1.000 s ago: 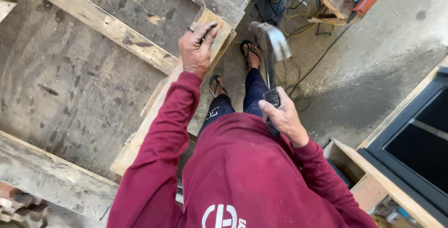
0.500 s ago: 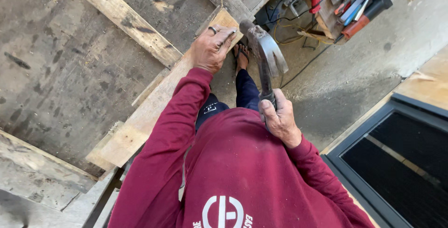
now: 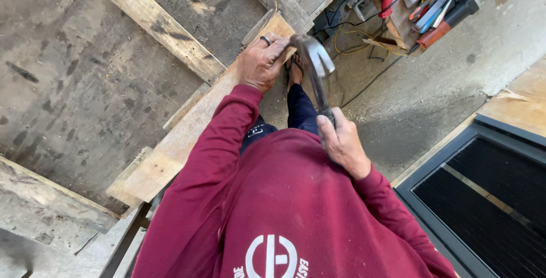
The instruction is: The person hammers nails into a wooden plank on a workbench, then removes the plank and repeats the process with a smaller piece of wood. They use a hammer to drive nails into the wood and occasionally adjust the wood's position.
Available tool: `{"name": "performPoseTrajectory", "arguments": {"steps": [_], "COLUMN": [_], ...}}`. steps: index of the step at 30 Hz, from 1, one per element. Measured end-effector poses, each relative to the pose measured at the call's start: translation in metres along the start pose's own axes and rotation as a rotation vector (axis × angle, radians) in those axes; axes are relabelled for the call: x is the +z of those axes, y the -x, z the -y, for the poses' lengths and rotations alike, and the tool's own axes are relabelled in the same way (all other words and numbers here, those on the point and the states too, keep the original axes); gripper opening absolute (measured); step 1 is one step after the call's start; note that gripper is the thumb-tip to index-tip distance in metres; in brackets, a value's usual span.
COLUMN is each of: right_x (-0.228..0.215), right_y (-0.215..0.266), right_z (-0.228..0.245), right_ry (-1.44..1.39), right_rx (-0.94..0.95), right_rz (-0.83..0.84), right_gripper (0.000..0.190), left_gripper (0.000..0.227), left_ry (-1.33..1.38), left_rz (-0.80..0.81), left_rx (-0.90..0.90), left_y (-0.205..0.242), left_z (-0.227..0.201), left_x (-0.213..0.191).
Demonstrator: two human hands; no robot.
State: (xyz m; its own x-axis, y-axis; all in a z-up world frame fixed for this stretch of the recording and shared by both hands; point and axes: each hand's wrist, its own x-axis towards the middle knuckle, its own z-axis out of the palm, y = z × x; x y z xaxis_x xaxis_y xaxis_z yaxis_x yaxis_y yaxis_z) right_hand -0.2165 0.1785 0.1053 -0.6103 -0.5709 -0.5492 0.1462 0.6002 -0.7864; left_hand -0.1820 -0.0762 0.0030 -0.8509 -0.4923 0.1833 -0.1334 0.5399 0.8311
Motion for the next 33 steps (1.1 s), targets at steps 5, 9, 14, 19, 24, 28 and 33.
{"name": "performPoseTrajectory", "arguments": {"steps": [5,9,14,19,24,28,33], "right_x": [-0.003,0.001,0.003,0.005,-0.002,0.006,0.01], "right_y": [0.005,0.005,-0.001,-0.002,0.011,0.009,-0.013], "right_z": [0.006,-0.002,-0.015,-0.013,0.002,-0.001,-0.001], "right_ry": [-0.128,-0.051,-0.099,0.02,-0.318,-0.716,-0.046], "right_rx": [-0.167,-0.058,-0.132,-0.068,-0.242,-0.813,-0.052], "right_rz": [-0.066,-0.019,-0.075,-0.015,-0.09,-0.158,-0.115], "right_gripper": [0.025,0.026,0.028,0.026,0.026,0.031,0.025], "left_gripper": [0.02,0.018,0.021,0.022,0.025,0.017,0.028], "left_ry": [-0.03,-0.034,-0.058,-0.02,-0.053,0.156,0.211], "left_rz": [0.021,0.038,0.08,0.072,0.058,-0.239,-0.413], "left_rx": [0.015,0.016,0.012,-0.003,-0.042,-0.167,-0.244], "left_y": [0.002,0.002,-0.001,0.004,0.004,0.009,0.018], "left_z": [0.001,0.002,0.002,0.006,0.013,0.023,0.033], "left_x": [0.0,-0.001,-0.003,0.001,0.007,0.015,0.021]}}
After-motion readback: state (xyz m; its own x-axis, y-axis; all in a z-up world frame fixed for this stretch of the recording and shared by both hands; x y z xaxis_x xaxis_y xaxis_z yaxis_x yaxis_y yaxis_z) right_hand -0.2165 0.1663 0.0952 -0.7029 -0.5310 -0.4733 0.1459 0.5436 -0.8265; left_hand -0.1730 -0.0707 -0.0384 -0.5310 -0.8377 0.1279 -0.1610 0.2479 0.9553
